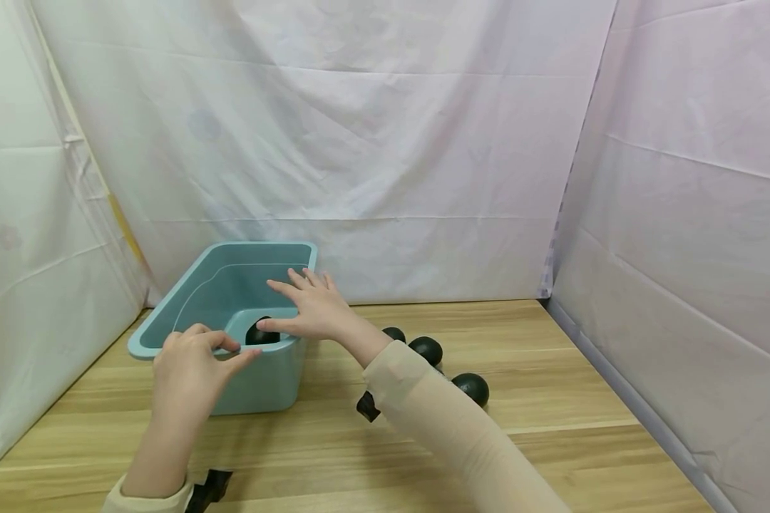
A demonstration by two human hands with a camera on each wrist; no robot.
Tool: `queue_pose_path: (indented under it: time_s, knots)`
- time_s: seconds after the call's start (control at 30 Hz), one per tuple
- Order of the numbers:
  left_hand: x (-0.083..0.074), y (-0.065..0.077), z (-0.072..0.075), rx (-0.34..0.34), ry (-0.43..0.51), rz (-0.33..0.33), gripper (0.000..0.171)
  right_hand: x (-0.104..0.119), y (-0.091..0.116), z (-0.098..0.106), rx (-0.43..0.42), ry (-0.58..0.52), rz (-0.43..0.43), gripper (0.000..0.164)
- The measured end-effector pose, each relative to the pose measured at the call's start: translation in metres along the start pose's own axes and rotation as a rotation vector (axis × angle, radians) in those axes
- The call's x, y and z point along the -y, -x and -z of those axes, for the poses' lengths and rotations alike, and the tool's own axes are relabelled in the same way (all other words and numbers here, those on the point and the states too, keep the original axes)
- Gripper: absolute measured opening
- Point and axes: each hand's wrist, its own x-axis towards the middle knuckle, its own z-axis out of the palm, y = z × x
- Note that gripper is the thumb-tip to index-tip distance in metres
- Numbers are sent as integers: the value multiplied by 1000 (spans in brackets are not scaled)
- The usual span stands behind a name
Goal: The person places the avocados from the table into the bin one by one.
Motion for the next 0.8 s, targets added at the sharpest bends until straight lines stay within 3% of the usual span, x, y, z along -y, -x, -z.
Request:
queue_pose_path:
  time_s: [0.2,0.8]
  knots:
    - [0,-1,0,-25,-1,-12,29,-2,0,1,10,34,-16,81]
    - [0,-1,-1,-4,10,9,30,-10,5,8,23,47,-23,83]
